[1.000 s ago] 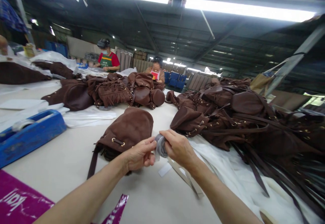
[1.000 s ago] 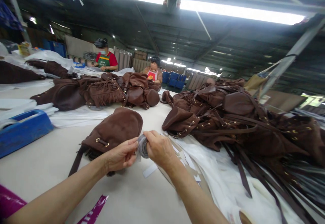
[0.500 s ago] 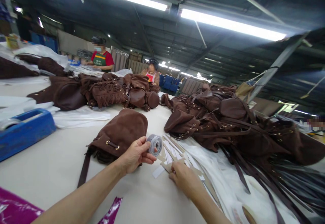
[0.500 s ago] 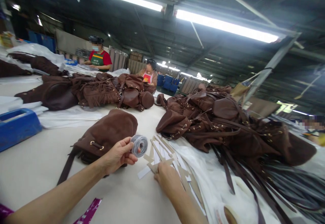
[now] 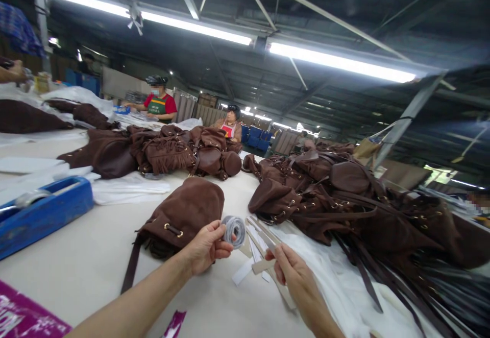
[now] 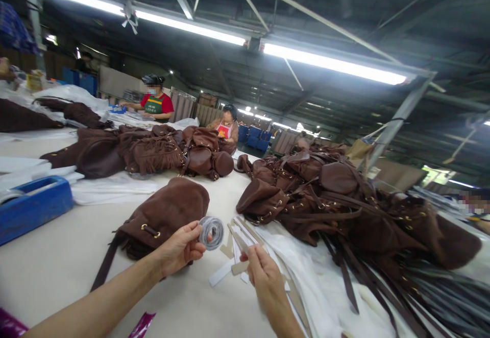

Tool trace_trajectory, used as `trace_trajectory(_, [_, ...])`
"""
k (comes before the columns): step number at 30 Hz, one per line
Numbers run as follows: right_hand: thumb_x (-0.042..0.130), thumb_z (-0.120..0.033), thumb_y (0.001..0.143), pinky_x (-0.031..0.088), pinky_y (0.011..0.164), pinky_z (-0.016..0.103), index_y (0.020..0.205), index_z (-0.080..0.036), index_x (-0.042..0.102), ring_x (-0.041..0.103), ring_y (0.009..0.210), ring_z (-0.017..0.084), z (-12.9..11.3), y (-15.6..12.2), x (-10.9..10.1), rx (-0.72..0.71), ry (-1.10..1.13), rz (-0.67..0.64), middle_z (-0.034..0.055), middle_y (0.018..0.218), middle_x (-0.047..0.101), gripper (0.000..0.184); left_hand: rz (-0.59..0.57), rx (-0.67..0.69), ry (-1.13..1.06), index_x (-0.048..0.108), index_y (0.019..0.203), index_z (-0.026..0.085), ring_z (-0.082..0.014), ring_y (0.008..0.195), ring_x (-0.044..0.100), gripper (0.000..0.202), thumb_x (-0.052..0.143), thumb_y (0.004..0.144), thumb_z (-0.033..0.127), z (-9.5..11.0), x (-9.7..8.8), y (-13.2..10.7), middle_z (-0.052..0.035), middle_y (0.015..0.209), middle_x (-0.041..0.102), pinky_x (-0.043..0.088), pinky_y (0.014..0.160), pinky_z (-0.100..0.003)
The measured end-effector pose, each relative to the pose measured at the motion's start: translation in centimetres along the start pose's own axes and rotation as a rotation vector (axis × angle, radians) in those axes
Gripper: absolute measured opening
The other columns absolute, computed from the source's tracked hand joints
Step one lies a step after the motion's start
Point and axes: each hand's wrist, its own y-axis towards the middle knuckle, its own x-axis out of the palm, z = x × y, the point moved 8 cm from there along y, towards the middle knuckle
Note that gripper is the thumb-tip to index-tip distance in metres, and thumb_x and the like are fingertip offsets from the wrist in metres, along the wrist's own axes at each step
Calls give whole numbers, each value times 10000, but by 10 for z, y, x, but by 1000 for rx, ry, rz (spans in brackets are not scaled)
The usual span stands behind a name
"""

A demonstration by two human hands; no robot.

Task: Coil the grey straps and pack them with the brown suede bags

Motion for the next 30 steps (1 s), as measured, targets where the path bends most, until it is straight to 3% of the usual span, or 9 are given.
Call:
trace_trajectory(4, [667,-575,715,285,460,231,823,-158,693,350,504,90,6,-7,13,147,296,-50,10,717,553,431,15,-5,19,483,927,153,-97,525,640,324,708,805,352,1,1,-1,-62,868,662,469,440,-154])
trace_trajectory(7, [769,-450,636,338,511,229,890,-151,719,421,562,107,17,-9,16,206,361,-78,22,727,593,396,-12,-4,38,493,925,151,-93,532,641,318,706,807,355,1,5,-3,-64,876,663,462,445,-148])
trace_trajectory(13, [768,-435,637,326,468,208,752,-150,679,417,505,92,23,-11,16,180,315,-73,-22,585,542,320,-36,13,114,489,915,159,-94,515,637,373,716,775,420,1,11,-6,-65,882,669,445,424,-147])
trace_trajectory(19, [723,-455,628,231,373,188,693,-153,616,352,398,67,21,-9,26,182,192,-43,-63,458,475,327,-101,79,339,475,891,168,-122,479,647,378,674,767,464,-1,28,-12,-29,835,661,487,422,-178])
trace_trajectory(26, [676,-437,626,145,334,190,638,-164,565,274,325,34,23,-10,28,181,177,17,-92,451,417,295,-134,175,540,500,863,161,-139,474,652,277,608,804,409,2,35,-15,44,675,551,473,421,-173])
trace_trajectory(30, [680,-443,632,120,344,189,626,-164,554,253,332,24,26,-13,26,192,222,22,-93,463,405,306,-117,182,551,495,880,164,-130,478,649,230,565,822,376,3,35,-15,15,782,576,474,424,-183])
